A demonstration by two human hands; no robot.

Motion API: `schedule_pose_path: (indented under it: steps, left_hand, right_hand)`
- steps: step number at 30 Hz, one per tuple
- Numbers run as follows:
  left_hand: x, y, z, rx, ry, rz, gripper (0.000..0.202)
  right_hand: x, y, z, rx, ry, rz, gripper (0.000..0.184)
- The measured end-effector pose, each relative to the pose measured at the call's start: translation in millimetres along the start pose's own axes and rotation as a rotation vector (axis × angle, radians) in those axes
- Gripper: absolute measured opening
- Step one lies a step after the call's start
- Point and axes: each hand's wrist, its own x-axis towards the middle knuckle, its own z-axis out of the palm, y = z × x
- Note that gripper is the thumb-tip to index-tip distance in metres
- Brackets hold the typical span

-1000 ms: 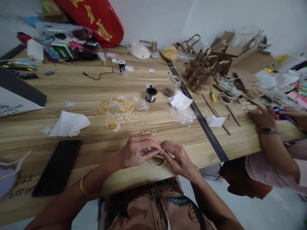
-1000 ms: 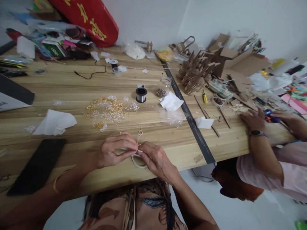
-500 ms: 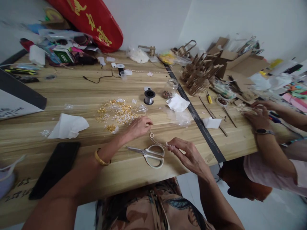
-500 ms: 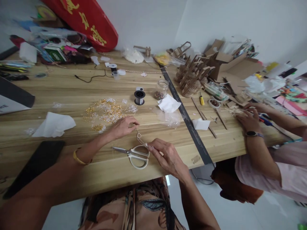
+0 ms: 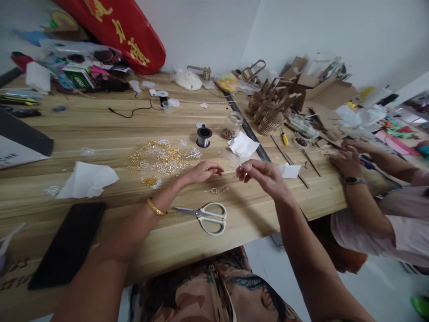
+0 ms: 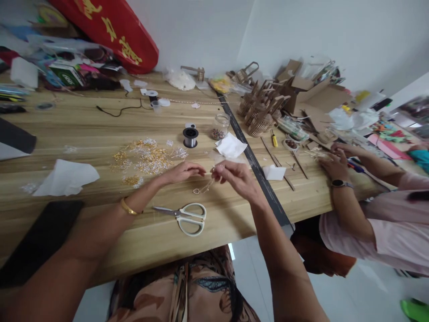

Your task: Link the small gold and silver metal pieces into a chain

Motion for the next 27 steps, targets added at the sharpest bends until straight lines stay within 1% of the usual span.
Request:
schedule_pose_path:
  steps: [2,4,7,9,11,13,15,19,23,27]
  left_hand:
    - [-0.2,-4.1,0.5,-0.124,-0.105,0.024,0.029]
    - [1.1,-9.0,1.7,-0.190,-0.121,0.015,0.030]
    - [3.1,-17.0,4.3,-0.209,-0.018,-0.011,0.033]
    - [3.1,-22.6,5.1,-0.194,0.074,-0.034,0.037]
    - [1.9,-27.5,5.0,-0.170,0.136,-0.054,0.039]
    - [0.7,-30.6,4.4,-0.145,0.157,-0.066,0.038]
    - [0.4,-30.9,3.9,-0.107,0.152,-0.071,0.035]
    - [2.2,-26.3,4.8,-0.020,0.110,-0.050,0.032]
    - [5.2,-21.1,7.9,0.054,0.105,-0.030,0.030]
    - [11.7,-13.9,14.3,0.236,0.114,-0.021,0.028]
  right_hand:
    - [18.3,-1.1,-4.6,0.086,0.043,-0.008,0.038]
    - [36.2,-4.7,-8.7,0.148,0.091,-0.034,0.039]
    - [63.0,-12.1,-15.9,0.159,0.158,-0.087,0.039]
    - [81.5,-15.4,-22.3,0.118,0.203,-0.107,0.039]
    - [99.5,-15.7,-30.1,0.085,0.246,-0.126,0.040]
    - [115.1,-13.1,-38.3,0.063,0.286,-0.140,0.041]
    - [125.6,-9.4,-45.4,0.059,0.307,-0.146,0.041]
    - [129.0,-4.8,-51.3,0.056,0.328,-0.156,0.039]
    - [119.3,-6.7,-49.1,0.023,0.317,-0.146,0.036]
    - [109.3,-11.1,-47.6,-0.003,0.307,-0.140,0.036]
